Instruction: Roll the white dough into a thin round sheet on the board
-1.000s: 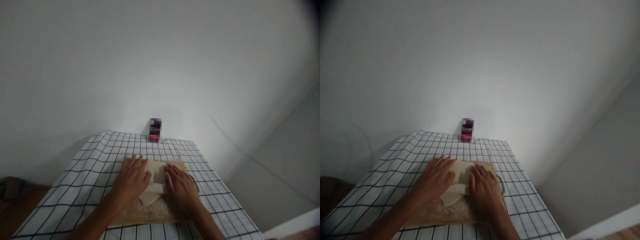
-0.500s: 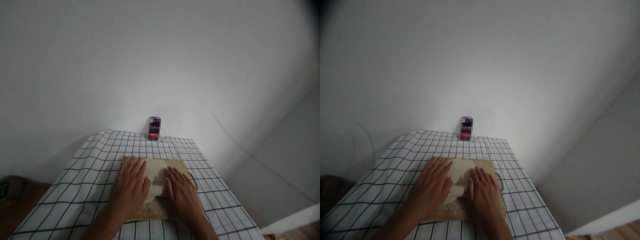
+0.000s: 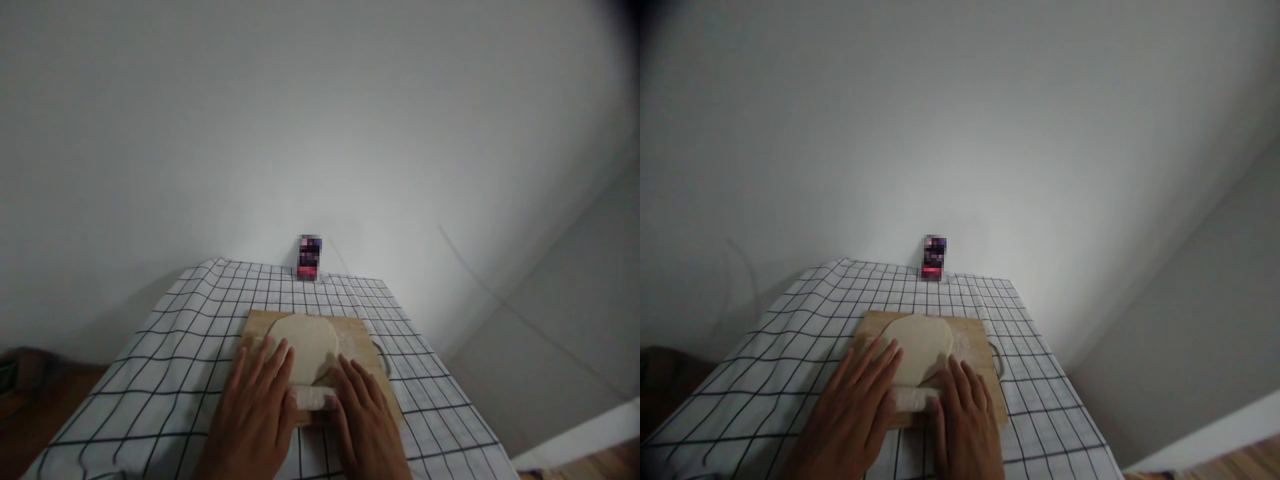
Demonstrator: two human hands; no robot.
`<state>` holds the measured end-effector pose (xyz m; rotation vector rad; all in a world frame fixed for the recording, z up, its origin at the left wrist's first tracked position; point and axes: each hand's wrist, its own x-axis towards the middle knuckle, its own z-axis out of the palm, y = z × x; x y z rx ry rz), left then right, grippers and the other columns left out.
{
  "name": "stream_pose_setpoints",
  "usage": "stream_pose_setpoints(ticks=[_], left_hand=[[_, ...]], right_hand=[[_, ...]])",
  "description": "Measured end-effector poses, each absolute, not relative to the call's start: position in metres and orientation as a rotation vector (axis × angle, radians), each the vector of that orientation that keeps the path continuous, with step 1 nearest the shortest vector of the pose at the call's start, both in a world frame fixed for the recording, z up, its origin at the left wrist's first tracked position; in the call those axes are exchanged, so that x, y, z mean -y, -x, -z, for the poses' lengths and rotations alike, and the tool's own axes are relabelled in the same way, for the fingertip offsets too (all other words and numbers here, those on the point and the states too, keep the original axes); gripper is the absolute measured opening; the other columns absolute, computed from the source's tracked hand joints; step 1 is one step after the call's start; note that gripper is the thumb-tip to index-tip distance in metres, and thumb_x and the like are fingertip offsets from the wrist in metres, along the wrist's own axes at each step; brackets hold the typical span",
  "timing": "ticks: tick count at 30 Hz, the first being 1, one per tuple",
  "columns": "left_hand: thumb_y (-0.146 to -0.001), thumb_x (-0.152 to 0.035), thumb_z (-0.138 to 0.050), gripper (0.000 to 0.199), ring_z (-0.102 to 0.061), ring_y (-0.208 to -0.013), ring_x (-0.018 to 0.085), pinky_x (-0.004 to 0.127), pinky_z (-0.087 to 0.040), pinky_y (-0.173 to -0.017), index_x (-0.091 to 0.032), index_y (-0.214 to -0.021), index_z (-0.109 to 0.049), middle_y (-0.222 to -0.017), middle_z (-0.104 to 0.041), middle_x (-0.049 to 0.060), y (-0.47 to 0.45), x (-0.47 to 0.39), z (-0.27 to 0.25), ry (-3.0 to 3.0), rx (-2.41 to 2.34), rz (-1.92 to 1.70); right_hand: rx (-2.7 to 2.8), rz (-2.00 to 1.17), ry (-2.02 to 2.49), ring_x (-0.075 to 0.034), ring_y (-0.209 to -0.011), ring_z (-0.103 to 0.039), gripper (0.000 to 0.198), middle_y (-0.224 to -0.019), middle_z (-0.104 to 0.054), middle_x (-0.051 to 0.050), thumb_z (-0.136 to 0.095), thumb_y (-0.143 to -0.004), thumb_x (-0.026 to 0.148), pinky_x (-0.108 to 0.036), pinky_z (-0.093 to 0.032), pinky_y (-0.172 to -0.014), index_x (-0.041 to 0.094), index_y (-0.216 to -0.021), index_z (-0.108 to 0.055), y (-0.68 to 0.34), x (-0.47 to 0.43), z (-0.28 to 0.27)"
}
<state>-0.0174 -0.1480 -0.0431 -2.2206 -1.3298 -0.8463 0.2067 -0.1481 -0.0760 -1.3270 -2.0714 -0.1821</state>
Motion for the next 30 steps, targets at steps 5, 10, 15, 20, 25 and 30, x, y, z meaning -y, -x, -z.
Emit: stream_pose_setpoints(ticks=[5,10,15,20,25,30], left_hand=[[-0.097,-0.03,-0.053,0.042,-0.055,-0.134,0.025,0.046,-0.029,-0.119,-0.022,-0.137,-0.057,-0.144,-0.064,0.005,0.02,0.171,0.052,2.24,1.339,0.829],[-0.095,-0.032,-0.059,0.031,-0.059,-0.126,0.026,0.047,-0.027,-0.116,-0.026,-0.125,-0.062,-0.134,-0.07,0.003,0.019,0.178,0.056,2.238,1.398,0.884],[-0.094,-0.031,-0.061,0.029,-0.061,-0.121,0.027,0.048,-0.028,-0.112,-0.026,-0.122,-0.062,-0.128,-0.072,0.003,0.016,0.176,0.056,2.23,1.414,0.925],[-0.094,-0.031,-0.061,0.027,-0.062,-0.118,0.027,0.047,-0.03,-0.11,-0.026,-0.121,-0.062,-0.124,-0.073,0.003,0.014,0.176,0.055,2.228,1.446,0.966],[-0.094,-0.033,-0.061,0.025,-0.062,-0.119,0.027,0.047,-0.029,-0.111,-0.027,-0.118,-0.063,-0.124,-0.073,0.004,0.013,0.174,0.057,2.222,1.453,0.993],[-0.095,-0.034,-0.059,0.025,-0.062,-0.121,0.027,0.047,-0.03,-0.11,-0.027,-0.119,-0.063,-0.13,-0.071,0.004,0.014,0.173,0.058,2.221,1.449,1.003]], right_hand=[[2.052,0.242,1.298,-0.033,-0.13,-0.059,0.044,-0.138,-0.066,-0.005,-0.058,-0.099,0.04,-0.054,-0.054,-0.102,0.029,-0.141,-0.054,-0.209,0.161,0.091],[1.975,0.239,1.34,-0.032,-0.122,-0.061,0.041,-0.125,-0.07,-0.007,-0.067,-0.092,0.045,-0.05,-0.056,-0.096,0.029,-0.129,-0.059,-0.201,0.168,0.086],[1.94,0.184,1.375,-0.029,-0.115,-0.062,0.032,-0.117,-0.07,-0.006,-0.068,-0.091,0.045,-0.047,-0.054,-0.095,0.028,-0.118,-0.061,-0.193,0.169,0.077],[1.918,0.176,1.412,-0.031,-0.118,-0.059,0.033,-0.119,-0.068,-0.006,-0.068,-0.09,0.046,-0.047,-0.052,-0.095,0.027,-0.116,-0.06,-0.191,0.168,0.08],[1.877,0.158,1.434,-0.033,-0.12,-0.057,0.034,-0.119,-0.068,-0.008,-0.067,-0.09,0.048,-0.05,-0.049,-0.095,0.026,-0.115,-0.06,-0.186,0.169,0.078],[1.821,0.109,1.478,-0.036,-0.12,-0.056,0.029,-0.118,-0.067,-0.01,-0.065,-0.09,0.049,-0.053,-0.048,-0.096,0.027,-0.109,-0.061,-0.179,0.167,0.074]])
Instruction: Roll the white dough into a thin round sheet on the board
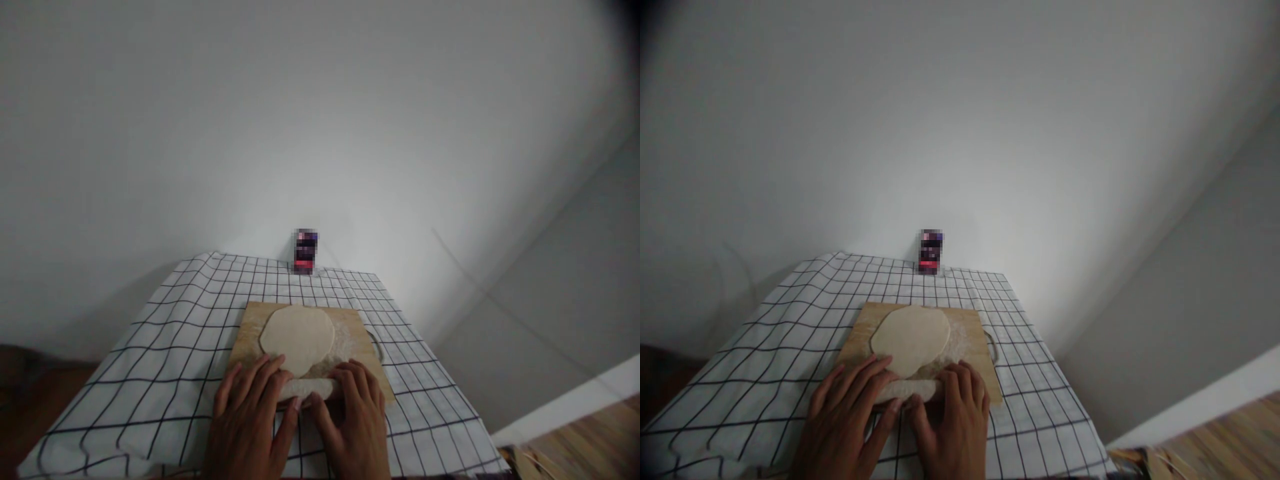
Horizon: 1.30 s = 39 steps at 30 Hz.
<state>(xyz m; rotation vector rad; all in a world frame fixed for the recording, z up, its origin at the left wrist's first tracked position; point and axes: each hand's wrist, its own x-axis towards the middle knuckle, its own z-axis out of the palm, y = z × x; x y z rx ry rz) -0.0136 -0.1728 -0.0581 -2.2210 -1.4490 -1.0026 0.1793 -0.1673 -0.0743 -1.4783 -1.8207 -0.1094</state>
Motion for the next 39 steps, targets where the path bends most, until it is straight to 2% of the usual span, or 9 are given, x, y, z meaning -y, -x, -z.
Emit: stream_pose_setpoints(ticks=[5,14,17,20,22,27,30,36,39], left_hand=[[-0.095,-0.033,-0.059,0.025,-0.062,-0.123,0.027,0.048,-0.031,-0.111,-0.027,-0.119,-0.064,-0.132,-0.071,0.004,0.014,0.172,0.061,2.227,1.458,1.007],[-0.095,-0.033,-0.06,0.023,-0.06,-0.125,0.028,0.049,-0.031,-0.111,-0.027,-0.117,-0.064,-0.133,-0.07,0.004,0.013,0.172,0.06,2.243,1.498,1.017],[-0.095,-0.033,-0.059,0.024,-0.06,-0.125,0.028,0.05,-0.032,-0.11,-0.027,-0.118,-0.064,-0.134,-0.07,0.004,0.013,0.172,0.061,2.244,1.493,0.998],[-0.095,-0.032,-0.058,0.027,-0.06,-0.126,0.028,0.051,-0.032,-0.109,-0.027,-0.121,-0.063,-0.136,-0.069,0.004,0.014,0.174,0.062,2.239,1.501,0.98],[-0.095,-0.031,-0.058,0.028,-0.06,-0.126,0.028,0.05,-0.032,-0.109,-0.027,-0.123,-0.062,-0.136,-0.069,0.004,0.014,0.175,0.062,2.235,1.502,0.972],[-0.096,-0.032,-0.059,0.028,-0.061,-0.125,0.027,0.05,-0.034,-0.108,-0.028,-0.123,-0.062,-0.135,-0.07,0.004,0.015,0.177,0.06,2.241,1.494,0.973],[-0.095,-0.032,-0.06,0.029,-0.062,-0.123,0.028,0.051,-0.036,-0.108,-0.029,-0.124,-0.062,-0.134,-0.071,0.004,0.018,0.176,0.061,2.25,1.479,0.976],[-0.098,-0.029,-0.054,0.032,-0.063,-0.126,0.028,0.056,-0.042,-0.108,-0.027,-0.129,-0.063,-0.136,-0.07,0.003,0.011,0.169,0.052,2.333,1.48,0.943],[-0.101,-0.032,-0.05,0.032,-0.059,-0.133,0.032,0.066,-0.036,-0.113,-0.029,-0.128,-0.066,-0.137,-0.07,0.002,0.0,0.153,0.04,2.355,1.551,0.919]], right_hand=[[1.793,0.1,1.474,-0.035,-0.122,-0.055,0.028,-0.122,-0.066,-0.01,-0.066,-0.089,0.045,-0.054,-0.047,-0.099,0.027,-0.11,-0.061,-0.177,0.165,0.075],[1.755,0.069,1.492,-0.038,-0.137,-0.044,0.025,-0.13,-0.059,-0.012,-0.064,-0.09,0.047,-0.064,-0.04,-0.107,0.027,-0.104,-0.061,-0.174,0.165,0.076],[1.757,0.055,1.5,-0.04,-0.136,-0.044,0.034,-0.13,-0.059,-0.012,-0.068,-0.087,0.056,-0.065,-0.041,-0.106,0.026,-0.103,-0.061,-0.174,0.164,0.075],[1.775,0.048,1.518,-0.042,-0.135,-0.045,0.051,-0.128,-0.061,-0.013,-0.075,-0.077,0.069,-0.065,-0.042,-0.105,0.026,-0.102,-0.062,-0.177,0.162,0.072],[1.848,0.035,1.482,-0.042,-0.134,-0.047,0.054,-0.125,-0.064,-0.012,-0.077,-0.075,0.07,-0.064,-0.042,-0.105,0.026,-0.104,-0.062,-0.183,0.161,0.072],[2.008,-0.009,1.392,-0.036,-0.133,-0.052,0.041,-0.124,-0.067,-0.009,-0.075,-0.085,0.052,-0.056,-0.047,-0.107,0.027,-0.116,-0.064,-0.2,0.161,0.076],[2.018,-0.016,1.395,-0.033,-0.128,-0.057,0.032,-0.122,-0.068,-0.009,-0.074,-0.086,0.043,-0.05,-0.051,-0.103,0.027,-0.113,-0.068,-0.203,0.16,0.074],[2.085,-0.16,1.458,-0.029,-0.117,-0.064,0.029,-0.123,-0.068,-0.008,-0.078,-0.084,0.042,-0.045,-0.054,-0.098,0.027,-0.107,-0.07,-0.219,0.142,0.041],[2.176,-0.273,1.384,-0.027,-0.113,-0.065,0.028,-0.119,-0.068,-0.007,-0.075,-0.086,0.048,-0.042,-0.052,-0.1,0.025,-0.101,-0.071,-0.236,0.121,0.029]])
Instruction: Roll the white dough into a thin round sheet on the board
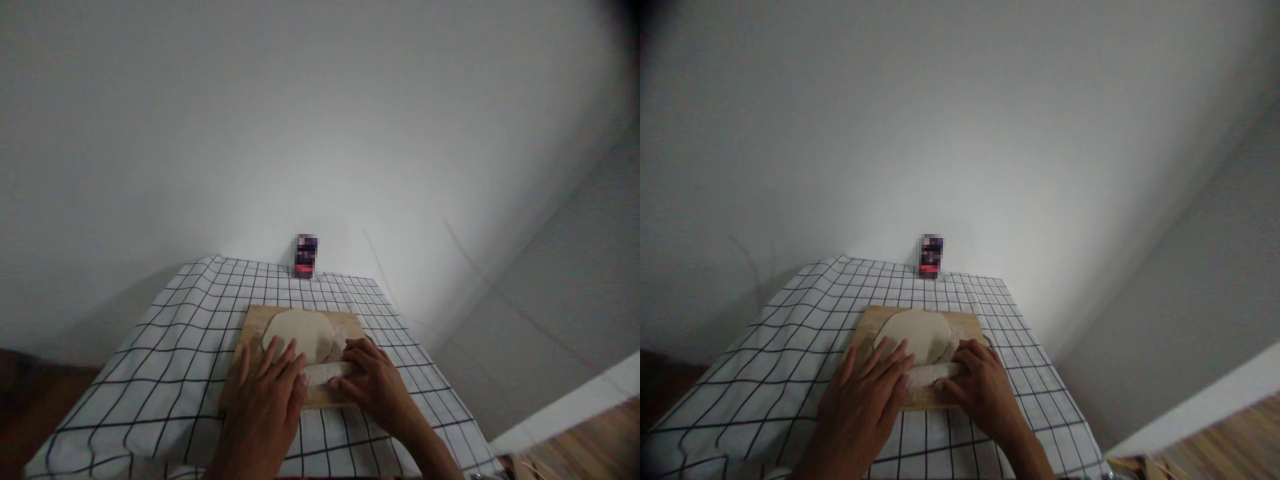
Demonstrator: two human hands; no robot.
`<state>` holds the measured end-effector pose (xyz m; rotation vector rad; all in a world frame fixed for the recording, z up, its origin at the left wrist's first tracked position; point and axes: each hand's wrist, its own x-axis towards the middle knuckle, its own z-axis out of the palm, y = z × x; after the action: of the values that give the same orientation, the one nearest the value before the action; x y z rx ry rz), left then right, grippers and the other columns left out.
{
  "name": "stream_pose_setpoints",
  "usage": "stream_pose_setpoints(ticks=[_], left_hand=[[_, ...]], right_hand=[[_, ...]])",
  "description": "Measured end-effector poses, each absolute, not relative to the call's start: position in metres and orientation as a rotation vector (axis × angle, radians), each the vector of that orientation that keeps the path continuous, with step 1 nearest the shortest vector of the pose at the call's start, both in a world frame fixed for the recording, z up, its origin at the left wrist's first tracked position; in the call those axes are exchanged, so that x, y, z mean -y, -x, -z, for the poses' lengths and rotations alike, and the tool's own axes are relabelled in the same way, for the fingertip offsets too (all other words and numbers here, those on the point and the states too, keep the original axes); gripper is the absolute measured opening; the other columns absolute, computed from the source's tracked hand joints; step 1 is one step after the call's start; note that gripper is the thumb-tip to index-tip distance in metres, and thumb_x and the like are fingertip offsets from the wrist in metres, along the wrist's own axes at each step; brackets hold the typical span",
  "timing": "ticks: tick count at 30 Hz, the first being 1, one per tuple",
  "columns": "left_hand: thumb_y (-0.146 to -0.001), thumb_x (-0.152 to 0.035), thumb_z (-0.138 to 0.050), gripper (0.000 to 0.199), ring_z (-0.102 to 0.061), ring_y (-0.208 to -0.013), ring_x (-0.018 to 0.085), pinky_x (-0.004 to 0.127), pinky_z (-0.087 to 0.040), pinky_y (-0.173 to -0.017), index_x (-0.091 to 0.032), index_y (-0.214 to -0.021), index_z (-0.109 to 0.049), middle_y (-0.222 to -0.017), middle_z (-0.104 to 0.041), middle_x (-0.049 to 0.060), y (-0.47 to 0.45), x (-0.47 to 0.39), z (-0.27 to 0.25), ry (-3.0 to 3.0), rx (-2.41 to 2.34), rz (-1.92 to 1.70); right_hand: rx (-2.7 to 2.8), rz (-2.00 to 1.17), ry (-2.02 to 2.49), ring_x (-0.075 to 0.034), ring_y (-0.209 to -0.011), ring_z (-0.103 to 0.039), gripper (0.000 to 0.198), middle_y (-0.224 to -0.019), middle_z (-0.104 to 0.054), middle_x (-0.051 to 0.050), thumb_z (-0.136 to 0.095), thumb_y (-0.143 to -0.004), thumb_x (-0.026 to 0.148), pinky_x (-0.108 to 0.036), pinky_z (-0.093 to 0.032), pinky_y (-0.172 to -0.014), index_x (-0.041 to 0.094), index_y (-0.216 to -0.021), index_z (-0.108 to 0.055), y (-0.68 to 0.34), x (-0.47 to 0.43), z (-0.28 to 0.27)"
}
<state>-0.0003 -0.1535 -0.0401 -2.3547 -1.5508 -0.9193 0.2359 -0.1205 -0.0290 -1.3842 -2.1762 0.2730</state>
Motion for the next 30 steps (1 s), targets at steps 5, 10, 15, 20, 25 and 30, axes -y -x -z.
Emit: stream_pose_setpoints(ticks=[5,10,15,20,25,30], left_hand=[[-0.101,-0.033,-0.05,0.032,-0.054,-0.138,0.039,0.074,-0.033,-0.113,-0.025,-0.121,-0.073,-0.14,-0.067,0.008,-0.007,0.114,0.026,2.321,1.655,0.851],[-0.101,-0.034,-0.048,0.037,-0.056,-0.134,0.04,0.069,-0.041,-0.106,-0.02,-0.127,-0.069,-0.139,-0.066,0.016,-0.005,0.081,0.026,2.252,1.668,0.785],[-0.1,-0.033,-0.048,0.036,-0.061,-0.127,0.038,0.062,-0.044,-0.105,-0.016,-0.124,-0.069,-0.134,-0.069,0.018,-0.008,0.065,0.033,2.196,1.724,0.758],[-0.1,-0.034,-0.046,0.04,-0.059,-0.129,0.036,0.06,-0.041,-0.109,-0.014,-0.128,-0.067,-0.136,-0.068,0.018,-0.006,0.065,0.036,2.241,1.689,0.719],[-0.1,-0.033,-0.047,0.043,-0.052,-0.139,0.037,0.062,-0.036,-0.114,-0.013,-0.135,-0.063,-0.143,-0.063,0.018,-0.005,0.07,0.037,2.245,1.683,0.755],[-0.102,-0.035,-0.043,0.047,-0.051,-0.14,0.039,0.066,-0.034,-0.116,-0.01,-0.137,-0.062,-0.145,-0.061,0.019,-0.006,0.077,0.034,2.31,1.643,0.635]], right_hand=[[2.152,-0.257,1.351,-0.022,-0.107,-0.065,0.03,-0.116,-0.066,-0.008,-0.047,-0.103,0.045,-0.036,-0.052,-0.093,0.021,-0.103,-0.065,-0.248,0.078,0.033],[2.27,-0.13,1.416,-0.02,-0.108,-0.061,0.041,-0.111,-0.067,-0.007,-0.03,-0.109,0.039,-0.036,-0.047,-0.096,0.021,-0.108,-0.066,-0.237,0.031,0.032],[2.474,-0.182,1.425,-0.022,-0.121,-0.058,0.039,-0.124,-0.067,-0.007,-0.033,-0.109,0.038,-0.045,-0.043,-0.104,0.024,-0.116,-0.069,-0.225,-0.016,0.02],[2.596,-0.27,1.398,-0.028,-0.144,-0.044,0.042,-0.149,-0.058,-0.01,-0.034,-0.109,0.038,-0.059,-0.035,-0.115,0.025,-0.139,-0.061,-0.221,-0.031,0.022],[2.457,-0.232,1.525,-0.027,-0.148,-0.04,0.05,-0.155,-0.051,-0.011,-0.029,-0.109,0.04,-0.055,-0.032,-0.12,0.022,-0.15,-0.052,-0.228,-0.008,0.033],[2.365,-0.172,1.654,-0.027,-0.148,-0.041,0.049,-0.157,-0.049,-0.009,-0.03,-0.108,0.035,-0.054,-0.03,-0.121,0.022,-0.149,-0.054,-0.23,0.03,0.031]])
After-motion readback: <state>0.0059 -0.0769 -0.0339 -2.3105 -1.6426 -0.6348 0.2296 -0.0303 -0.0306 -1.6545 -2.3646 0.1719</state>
